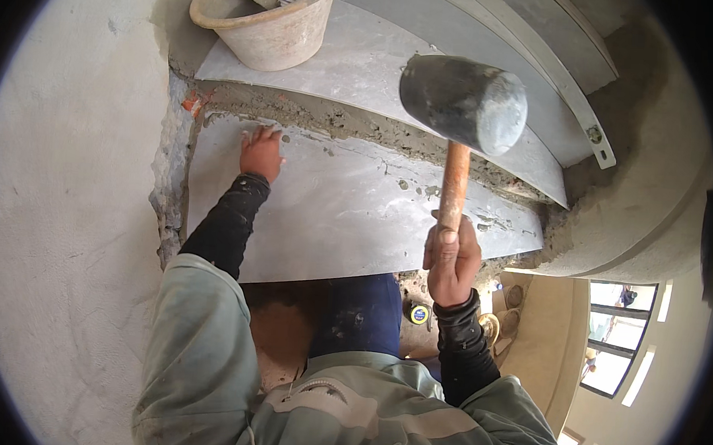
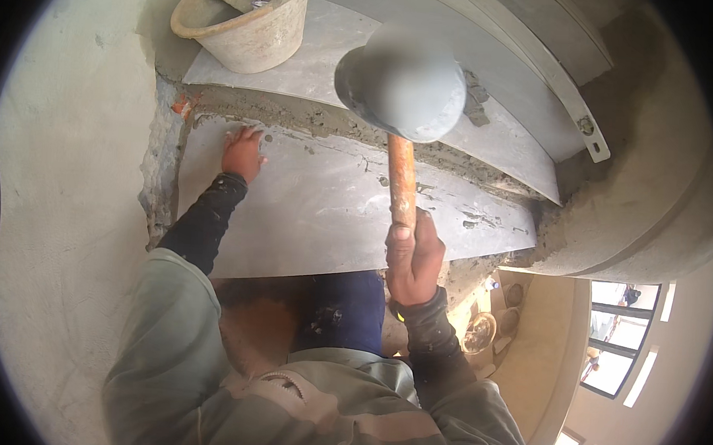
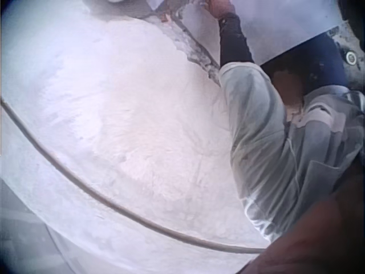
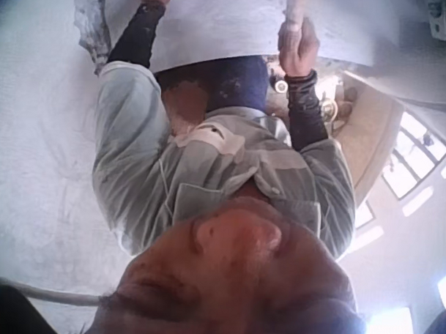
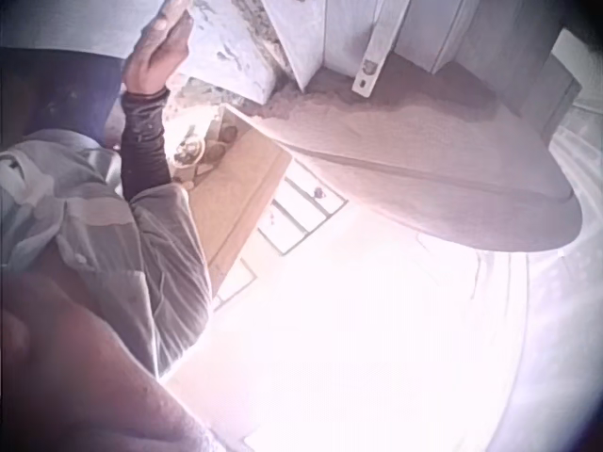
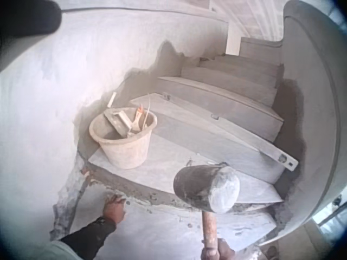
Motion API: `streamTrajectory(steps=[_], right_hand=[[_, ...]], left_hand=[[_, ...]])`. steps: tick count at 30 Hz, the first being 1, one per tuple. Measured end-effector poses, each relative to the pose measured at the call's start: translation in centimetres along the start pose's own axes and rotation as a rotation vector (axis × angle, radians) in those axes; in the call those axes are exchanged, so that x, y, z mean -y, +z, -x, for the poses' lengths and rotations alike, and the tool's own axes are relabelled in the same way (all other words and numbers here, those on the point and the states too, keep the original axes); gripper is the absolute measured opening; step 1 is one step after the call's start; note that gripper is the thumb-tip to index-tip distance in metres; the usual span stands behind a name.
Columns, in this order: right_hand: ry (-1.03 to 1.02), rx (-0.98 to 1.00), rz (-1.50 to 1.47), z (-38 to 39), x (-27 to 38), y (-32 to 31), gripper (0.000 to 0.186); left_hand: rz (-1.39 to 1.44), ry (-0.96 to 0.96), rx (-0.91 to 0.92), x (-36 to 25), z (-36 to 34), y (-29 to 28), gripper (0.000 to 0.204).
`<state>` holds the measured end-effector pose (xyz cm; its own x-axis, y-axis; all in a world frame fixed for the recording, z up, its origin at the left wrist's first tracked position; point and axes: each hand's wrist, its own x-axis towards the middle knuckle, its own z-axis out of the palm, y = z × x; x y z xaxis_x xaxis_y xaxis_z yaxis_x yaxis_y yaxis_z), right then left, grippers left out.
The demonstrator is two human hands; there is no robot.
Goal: The person applies cement to a stair step, positions a marble tile, and uses a mallet to level it. They then measure the dimensions of the next section using a tape measure.
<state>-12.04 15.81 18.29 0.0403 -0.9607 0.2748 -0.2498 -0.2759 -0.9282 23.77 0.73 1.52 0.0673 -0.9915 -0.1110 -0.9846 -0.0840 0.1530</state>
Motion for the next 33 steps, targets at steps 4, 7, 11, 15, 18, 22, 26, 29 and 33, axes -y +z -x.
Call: streamTrajectory(steps=[4, 7, 11, 15, 18, 22, 26, 29, 33], right_hand=[[-0.246, -0.183, 0.13, 1.9, 0.9, -4.5, 0.055], [-0.33, -0.21, 0.086, 2.8, 0.6, -4.0, 0.06], [-0.228, -0.145, 0.239, 3.7, -6.3, -0.9, 0.052], [0.239, 0.126, 0.572, 3.5, -16.1, -0.9, 0.034], [-0.119, -0.12, 0.215, 0.6, -7.1, -0.6, 0.044], [-0.321, -0.149, 0.041, 1.2, -7.7, -1.2, 0.05], [0.158, 0.06, 0.515, 3.7, -15.4, -0.7, 0.035], [0.05, -0.009, 0.302, 1.5, -9.8, -0.1, 0.034], [-0.115, -0.127, 0.124, 2.9, -10.3, -0.2, 0.033]], left_hand=[[0.071, 0.216, 0.111, -11.1, 3.9, 3.8, 0.095], [0.006, 0.101, 0.261, -14.7, 4.6, 2.1, 0.114], [-0.017, 0.052, 0.332, -15.0, 3.4, 1.0, 0.132], [-0.031, 0.073, 0.386, -16.5, 2.9, 1.0, 0.133], [-0.04, 0.022, 0.373, -14.9, 2.6, 0.8, 0.133], [-0.031, 0.035, 0.375, -15.3, 2.2, 1.2, 0.132], [-0.043, 0.042, 0.407, -16.3, 1.8, 0.9, 0.131], [-0.057, 0.022, 0.387, -14.9, 1.8, 1.6, 0.131], [-0.019, 0.053, 0.375, -16.1, 1.5, 0.9, 0.131]])
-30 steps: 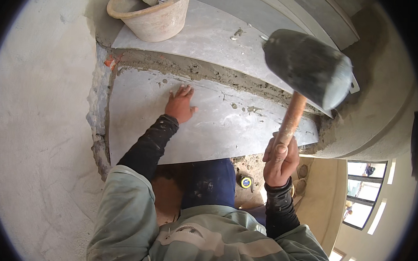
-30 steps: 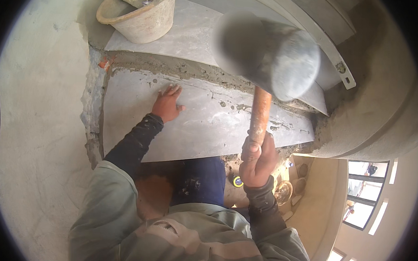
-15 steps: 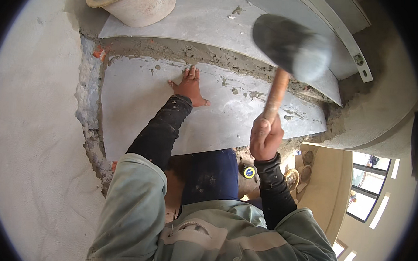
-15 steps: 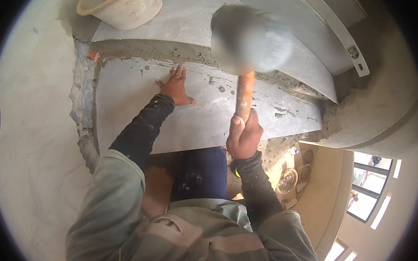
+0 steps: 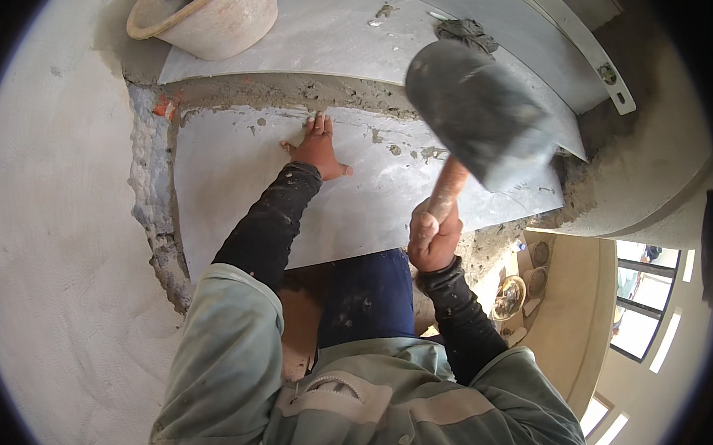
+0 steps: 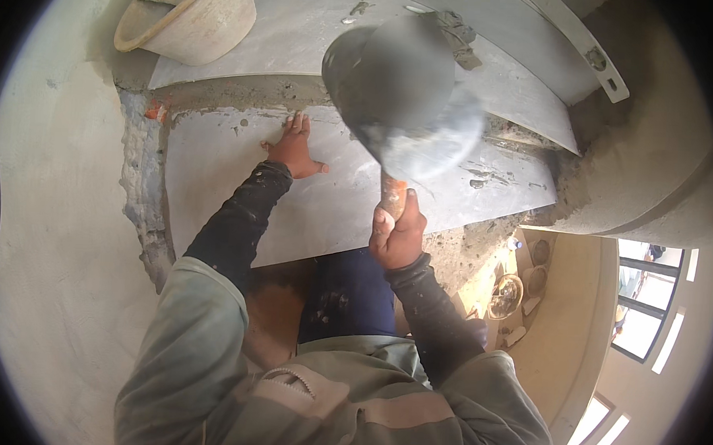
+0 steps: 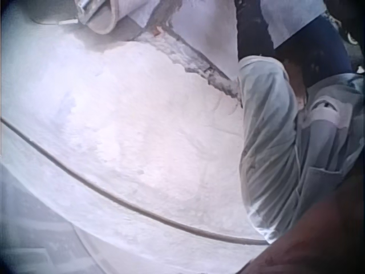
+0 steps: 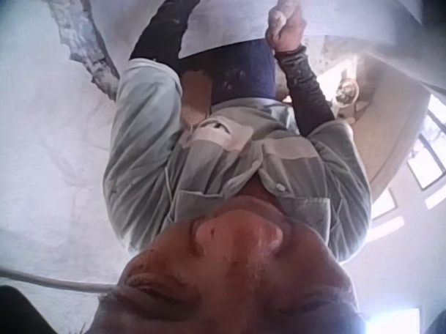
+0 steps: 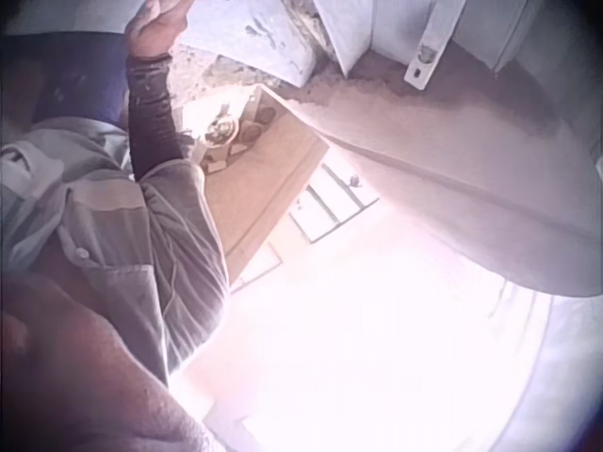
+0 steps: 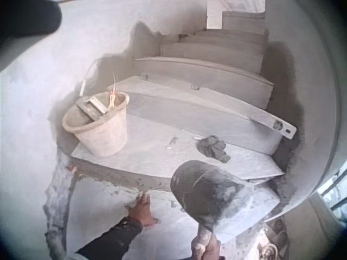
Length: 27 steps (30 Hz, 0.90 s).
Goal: The person applies cement to a stair step, positions a marble tile, and uses a mallet to level it. They then measure the dimensions of the next section using a tape measure.
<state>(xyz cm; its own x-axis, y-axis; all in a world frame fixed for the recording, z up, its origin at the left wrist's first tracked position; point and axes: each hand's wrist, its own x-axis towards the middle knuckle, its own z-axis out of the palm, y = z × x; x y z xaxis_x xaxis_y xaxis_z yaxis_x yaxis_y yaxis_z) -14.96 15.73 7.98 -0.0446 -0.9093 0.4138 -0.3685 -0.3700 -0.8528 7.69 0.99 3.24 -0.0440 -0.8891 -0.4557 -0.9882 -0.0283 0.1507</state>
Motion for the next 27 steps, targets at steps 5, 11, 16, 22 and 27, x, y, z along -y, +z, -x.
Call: streamTrajectory(steps=[5, 11, 16, 22, 27], right_hand=[[0.323, 0.298, 0.336, 0.5, -3.1, 1.8, 0.036], [0.483, 0.363, 0.453, 2.4, -5.5, 1.7, 0.038], [0.423, 0.182, 0.127, -0.3, 2.3, -2.4, 0.038], [0.165, -0.132, 0.103, 3.9, 5.5, -10.4, 0.034], [0.02, -0.375, -0.043, 3.6, 1.9, -10.9, 0.046]], left_hand=[[-0.012, 0.017, 0.013, 1.5, 0.0, 1.6, 0.13], [-0.016, 0.06, -0.038, 1.1, -2.3, 2.2, 0.129], [0.026, 0.128, -0.155, 0.6, -1.7, 2.7, 0.114], [-0.087, 0.354, -0.251, -2.4, -1.7, 7.1, 0.106], [-0.052, 0.177, -0.089, -8.7, 0.8, 3.8, 0.126]])
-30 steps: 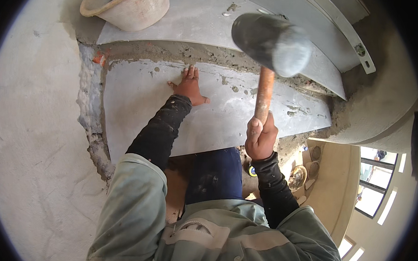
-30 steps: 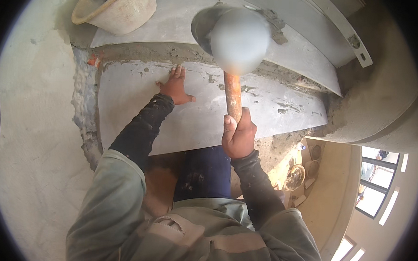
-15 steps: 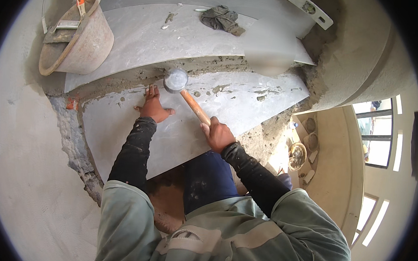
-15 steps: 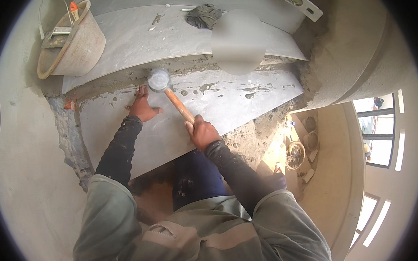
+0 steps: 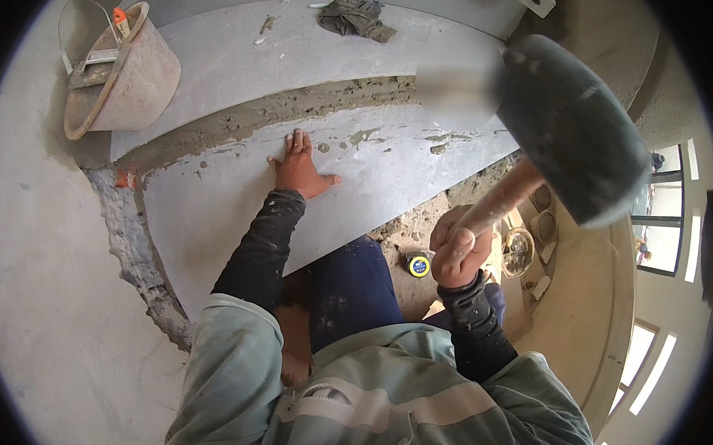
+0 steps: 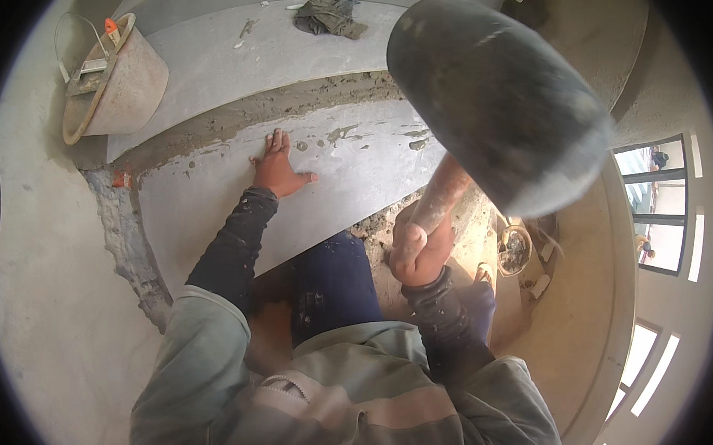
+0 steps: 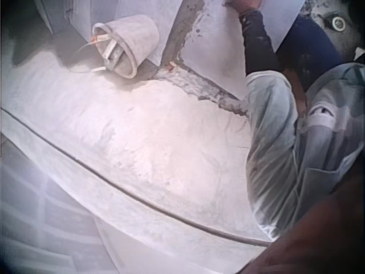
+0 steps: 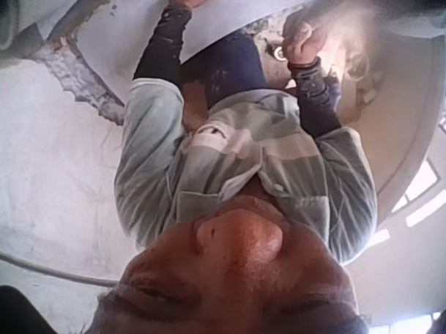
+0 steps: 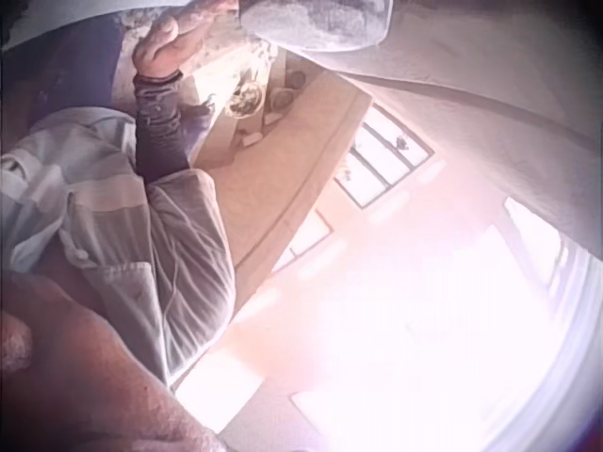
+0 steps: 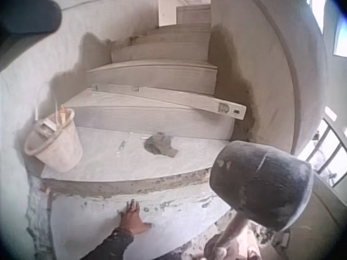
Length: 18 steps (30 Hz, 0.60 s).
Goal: The person applies cement to a stair step, positions a marble tile, and uses a mallet to level it. They then measure the dimensions of the next section using a tape measure.
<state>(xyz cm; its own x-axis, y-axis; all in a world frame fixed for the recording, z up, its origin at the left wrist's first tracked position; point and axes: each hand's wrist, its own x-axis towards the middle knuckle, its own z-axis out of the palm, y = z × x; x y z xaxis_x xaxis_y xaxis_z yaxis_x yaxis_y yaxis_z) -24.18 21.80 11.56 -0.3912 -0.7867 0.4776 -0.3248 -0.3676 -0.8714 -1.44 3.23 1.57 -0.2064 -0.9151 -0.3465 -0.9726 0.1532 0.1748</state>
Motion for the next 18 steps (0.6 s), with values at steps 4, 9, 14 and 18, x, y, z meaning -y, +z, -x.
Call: streamTrajectory(steps=[4, 9, 14, 18], right_hand=[[0.333, 0.276, 0.576, 2.6, -9.7, -0.4, 0.036], [0.16, 0.172, 0.229, -0.9, -2.4, -0.3, 0.03], [0.217, 0.187, 0.385, 2.3, -6.5, 0.1, 0.035], [0.334, 0.329, 0.473, 1.1, -7.8, 0.3, 0.034]], left_hand=[[-0.023, 0.0, 0.07, -0.7, -1.1, -0.9, 0.132], [-0.033, -0.022, 0.111, -0.3, -1.1, -1.3, 0.132], [-0.023, -0.023, 0.109, -0.7, -1.6, -1.2, 0.131], [-0.037, -0.048, 0.103, -0.4, -2.4, -0.9, 0.129]])
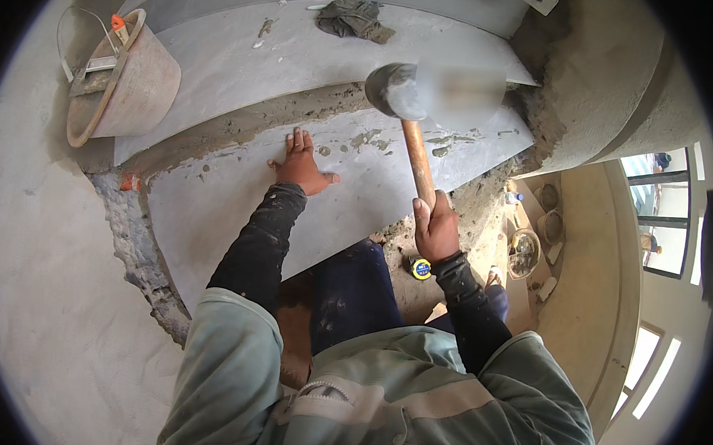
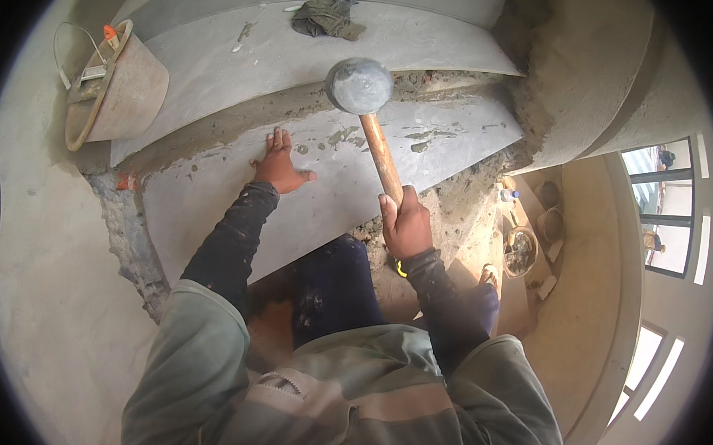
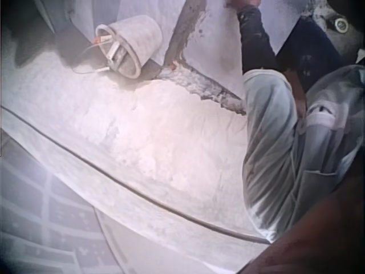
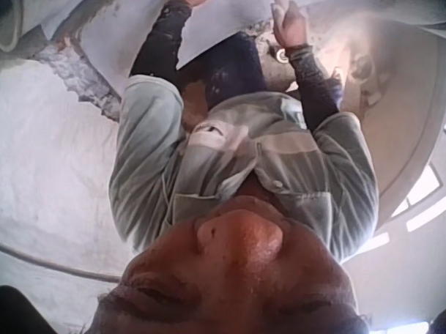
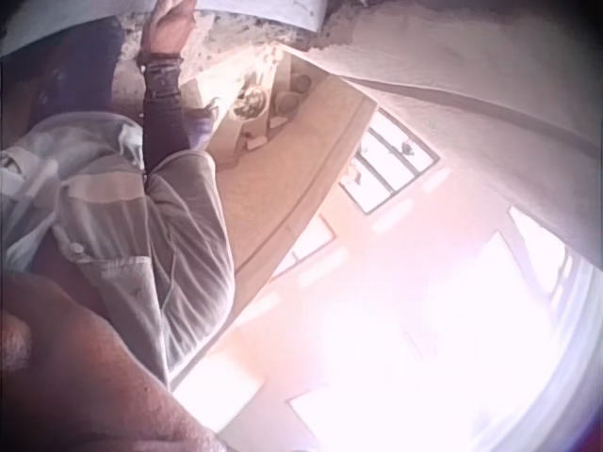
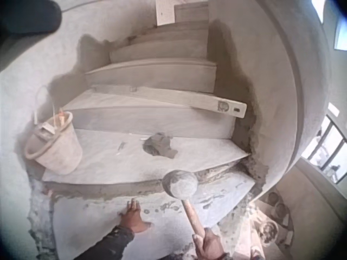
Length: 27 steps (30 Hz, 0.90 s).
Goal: The person applies cement to a stair step, positions a marble tile, and uses a mallet to level it. They then measure the dimensions of the next section using a tape measure.
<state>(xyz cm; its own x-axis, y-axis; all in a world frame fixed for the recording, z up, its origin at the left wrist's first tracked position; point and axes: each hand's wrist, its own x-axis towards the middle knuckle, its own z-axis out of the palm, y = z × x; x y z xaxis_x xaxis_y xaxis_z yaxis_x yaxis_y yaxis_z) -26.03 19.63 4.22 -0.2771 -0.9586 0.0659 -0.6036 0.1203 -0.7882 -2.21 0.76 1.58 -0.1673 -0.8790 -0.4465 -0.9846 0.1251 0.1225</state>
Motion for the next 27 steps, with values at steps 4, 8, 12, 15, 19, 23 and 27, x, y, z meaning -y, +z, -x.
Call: streamTrajectory(steps=[4, 8, 12, 15, 19, 23, 27], right_hand=[[-0.056, -0.086, -0.141, 1.3, 1.6, -0.5, 0.034], [0.138, 0.119, 0.105, 1.6, -2.4, 1.5, 0.041], [0.098, 0.05, 0.05, 1.1, -1.5, 0.6, 0.042], [0.141, 0.095, 0.041, 0.5, -2.8, 0.3, 0.043], [0.036, -0.024, -0.21, 2.6, 3.1, -4.5, 0.038], [-0.085, -0.186, -0.329, 3.7, 6.3, -8.2, 0.028], [-0.111, -0.219, -0.261, 3.3, 5.4, -7.5, 0.03]], left_hand=[[-0.018, -0.011, 0.03, -0.3, 0.5, 0.2, 0.126], [0.047, 0.025, -0.029, 1.2, -0.3, 1.6, 0.124], [0.002, -0.002, 0.018, 0.2, -0.6, 1.9, 0.125], [-0.044, -0.011, -0.01, 0.0, -2.0, 1.0, 0.123], [-0.116, 0.057, -0.076, -0.5, -0.9, 1.2, 0.119], [-0.084, 0.227, -0.062, -5.6, 3.2, 1.2, 0.121], [-0.04, 0.181, -0.025, -6.8, 2.5, 0.8, 0.125]])
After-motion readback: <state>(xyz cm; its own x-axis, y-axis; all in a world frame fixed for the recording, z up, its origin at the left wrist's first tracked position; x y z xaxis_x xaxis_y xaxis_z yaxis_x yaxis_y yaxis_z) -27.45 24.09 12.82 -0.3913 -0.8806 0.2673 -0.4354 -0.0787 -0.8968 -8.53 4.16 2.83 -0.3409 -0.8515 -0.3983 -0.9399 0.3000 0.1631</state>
